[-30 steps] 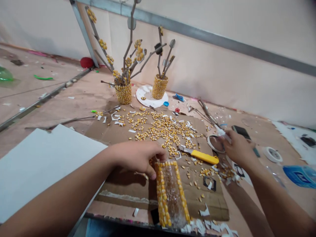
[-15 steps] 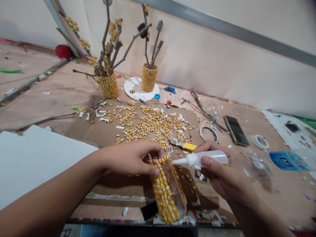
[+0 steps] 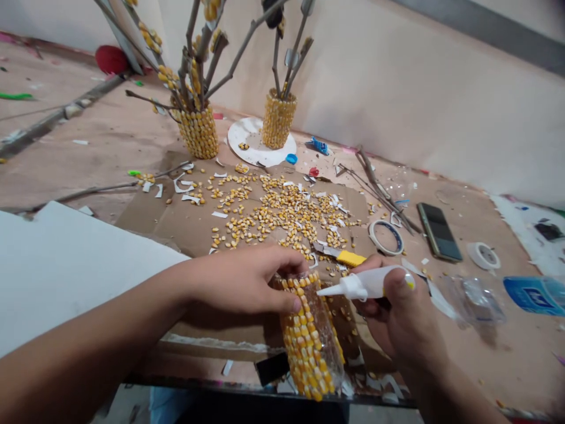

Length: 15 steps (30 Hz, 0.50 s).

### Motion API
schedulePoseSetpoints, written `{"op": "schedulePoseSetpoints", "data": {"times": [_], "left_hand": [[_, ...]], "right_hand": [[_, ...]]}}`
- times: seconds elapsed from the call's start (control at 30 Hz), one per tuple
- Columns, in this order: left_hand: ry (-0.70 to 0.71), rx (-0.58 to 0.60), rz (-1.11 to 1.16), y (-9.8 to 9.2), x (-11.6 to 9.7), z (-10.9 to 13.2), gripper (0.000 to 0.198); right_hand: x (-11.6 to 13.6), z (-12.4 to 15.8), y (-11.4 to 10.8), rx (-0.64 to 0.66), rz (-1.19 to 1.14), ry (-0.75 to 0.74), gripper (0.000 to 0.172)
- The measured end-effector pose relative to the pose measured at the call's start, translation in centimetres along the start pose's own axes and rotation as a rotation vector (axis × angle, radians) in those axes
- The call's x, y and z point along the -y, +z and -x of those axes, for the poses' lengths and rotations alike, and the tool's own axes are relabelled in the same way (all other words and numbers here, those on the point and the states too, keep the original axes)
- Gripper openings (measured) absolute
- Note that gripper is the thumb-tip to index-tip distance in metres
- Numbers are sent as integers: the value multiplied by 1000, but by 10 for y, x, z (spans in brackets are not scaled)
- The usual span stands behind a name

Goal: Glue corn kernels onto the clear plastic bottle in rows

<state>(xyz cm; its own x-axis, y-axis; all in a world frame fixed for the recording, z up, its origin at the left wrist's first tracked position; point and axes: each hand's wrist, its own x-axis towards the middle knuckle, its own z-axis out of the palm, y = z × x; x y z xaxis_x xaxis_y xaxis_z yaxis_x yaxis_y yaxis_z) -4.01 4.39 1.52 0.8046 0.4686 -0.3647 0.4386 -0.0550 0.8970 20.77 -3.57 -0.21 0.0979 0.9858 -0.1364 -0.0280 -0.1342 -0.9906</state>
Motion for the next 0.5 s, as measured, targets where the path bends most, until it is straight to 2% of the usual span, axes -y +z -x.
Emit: {"op": "schedulePoseSetpoints", "data": {"times": [0.2, 0.4, 0.5], "left_hand": [[2, 1, 19, 1, 0, 0, 22], [-20, -2, 56, 3, -1, -1, 23], [-7, -13, 59, 3, -1, 0, 23]], "right_hand": [[-2, 16, 4, -165, 213, -231, 36], [-10, 26, 5, -210, 297, -315, 23], [-10, 28, 5, -216, 346, -347, 23]]}}
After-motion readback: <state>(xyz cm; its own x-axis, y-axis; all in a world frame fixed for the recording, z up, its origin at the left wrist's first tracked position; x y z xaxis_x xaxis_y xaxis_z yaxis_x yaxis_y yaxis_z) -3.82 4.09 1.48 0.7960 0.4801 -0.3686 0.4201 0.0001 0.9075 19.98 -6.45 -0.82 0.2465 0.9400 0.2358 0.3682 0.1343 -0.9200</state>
